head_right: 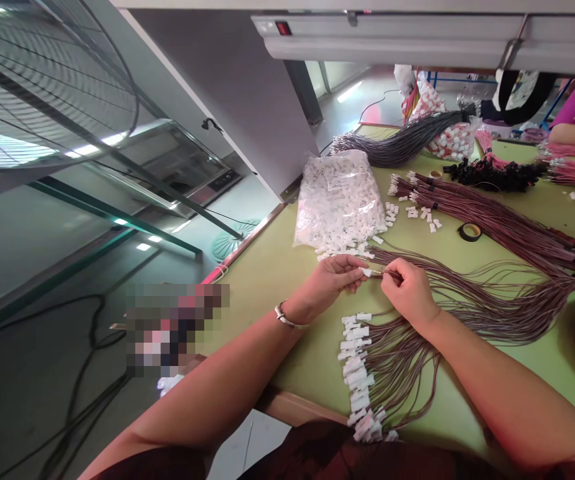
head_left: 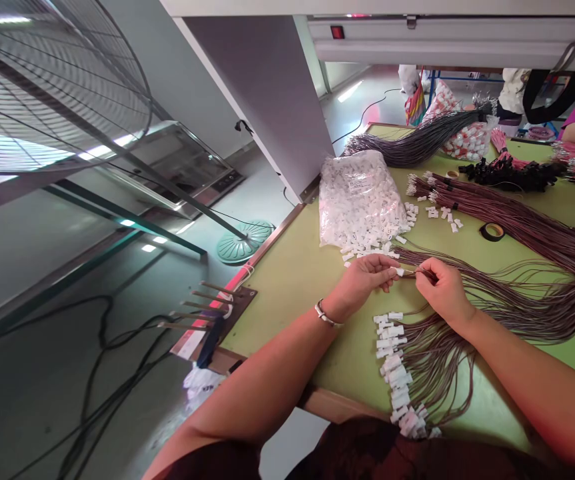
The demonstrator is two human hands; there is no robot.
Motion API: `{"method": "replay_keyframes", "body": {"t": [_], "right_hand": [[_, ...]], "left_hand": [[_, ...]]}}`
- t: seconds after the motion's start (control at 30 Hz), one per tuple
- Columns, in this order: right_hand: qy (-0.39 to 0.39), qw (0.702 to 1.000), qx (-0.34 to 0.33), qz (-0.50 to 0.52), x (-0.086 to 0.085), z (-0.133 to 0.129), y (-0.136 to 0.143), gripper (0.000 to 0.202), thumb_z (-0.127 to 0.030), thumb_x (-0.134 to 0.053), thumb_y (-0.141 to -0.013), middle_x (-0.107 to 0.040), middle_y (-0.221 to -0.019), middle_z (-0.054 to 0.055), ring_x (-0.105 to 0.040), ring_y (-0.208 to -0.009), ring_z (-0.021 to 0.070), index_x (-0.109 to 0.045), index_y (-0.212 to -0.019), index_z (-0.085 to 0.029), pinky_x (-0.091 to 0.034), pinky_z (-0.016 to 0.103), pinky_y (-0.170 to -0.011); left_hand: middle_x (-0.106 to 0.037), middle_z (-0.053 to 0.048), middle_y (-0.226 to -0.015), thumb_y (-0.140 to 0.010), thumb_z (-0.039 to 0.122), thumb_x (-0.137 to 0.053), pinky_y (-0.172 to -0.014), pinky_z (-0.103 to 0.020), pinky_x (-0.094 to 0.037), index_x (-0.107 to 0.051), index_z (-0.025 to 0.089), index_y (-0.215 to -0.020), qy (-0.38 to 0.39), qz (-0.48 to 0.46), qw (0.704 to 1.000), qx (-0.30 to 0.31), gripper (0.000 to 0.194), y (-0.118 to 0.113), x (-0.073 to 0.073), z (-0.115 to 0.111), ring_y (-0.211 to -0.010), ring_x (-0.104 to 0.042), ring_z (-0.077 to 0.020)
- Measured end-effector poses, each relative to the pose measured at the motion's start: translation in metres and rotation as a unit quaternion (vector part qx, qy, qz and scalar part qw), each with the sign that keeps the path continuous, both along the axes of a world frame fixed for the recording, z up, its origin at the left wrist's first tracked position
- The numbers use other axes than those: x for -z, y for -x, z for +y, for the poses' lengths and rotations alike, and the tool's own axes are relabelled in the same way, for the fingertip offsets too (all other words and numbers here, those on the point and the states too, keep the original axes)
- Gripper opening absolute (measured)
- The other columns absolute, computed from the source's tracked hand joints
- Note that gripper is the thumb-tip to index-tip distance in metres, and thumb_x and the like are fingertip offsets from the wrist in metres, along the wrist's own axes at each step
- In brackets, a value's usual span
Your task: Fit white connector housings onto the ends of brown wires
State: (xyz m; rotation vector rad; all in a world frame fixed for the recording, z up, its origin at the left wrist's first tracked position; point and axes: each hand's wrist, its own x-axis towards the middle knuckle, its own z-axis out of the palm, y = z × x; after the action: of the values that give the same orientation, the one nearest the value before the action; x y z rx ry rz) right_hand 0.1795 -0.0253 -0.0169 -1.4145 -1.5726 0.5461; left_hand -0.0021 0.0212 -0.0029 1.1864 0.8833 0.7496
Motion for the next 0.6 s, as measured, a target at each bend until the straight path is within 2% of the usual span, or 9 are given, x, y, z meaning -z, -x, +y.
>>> {"method": "replay_keyframes", "body": {"t": [0.37, 0.47, 0.6], "right_hand": [[-0.035, 0.998, -0.007, -0.044, -0.002, -0.001, 0.002, 0.008, -0.019, -0.051, -0.073, -0.046, -0.052, -0.005, -0.039, -0.047, 0.0092, -0.051, -0.065, -0.020, -0.034, 0.022, -0.050], [-0.036, 0.997, -0.019, -0.071, -0.001, 0.000, 0.002, 0.006, -0.018, -0.050, -0.073, -0.048, -0.054, -0.004, -0.040, -0.048, 0.0096, -0.052, -0.068, -0.020, -0.033, 0.022, -0.050], [-0.032, 0.994, -0.028, -0.098, 0.002, 0.001, 0.001, 0.006, -0.017, -0.050, -0.072, -0.052, -0.056, -0.003, -0.041, -0.048, 0.0099, -0.051, -0.067, -0.020, -0.033, 0.023, -0.050]], "left_hand": [[-0.068, -0.003, -0.068, -0.068, 0.033, -0.075, -0.048, -0.019, -0.042, -0.065, 0.012, -0.086, 0.001, 0.017, 1.000, 0.011, 0.030, 0.001, -0.001, 0.000, -0.051, -0.056, -0.0069], [-0.063, -0.001, -0.060, -0.069, 0.032, -0.074, -0.049, -0.021, -0.043, -0.065, 0.011, -0.083, -0.043, 0.046, 0.998, 0.015, 0.027, -0.003, -0.001, -0.004, -0.050, -0.055, -0.0085], [-0.057, 0.002, -0.058, -0.071, 0.028, -0.071, -0.050, -0.021, -0.040, -0.062, 0.013, -0.079, -0.126, 0.077, 0.989, -0.017, 0.020, -0.009, 0.002, -0.008, -0.050, -0.048, -0.0068]]}}
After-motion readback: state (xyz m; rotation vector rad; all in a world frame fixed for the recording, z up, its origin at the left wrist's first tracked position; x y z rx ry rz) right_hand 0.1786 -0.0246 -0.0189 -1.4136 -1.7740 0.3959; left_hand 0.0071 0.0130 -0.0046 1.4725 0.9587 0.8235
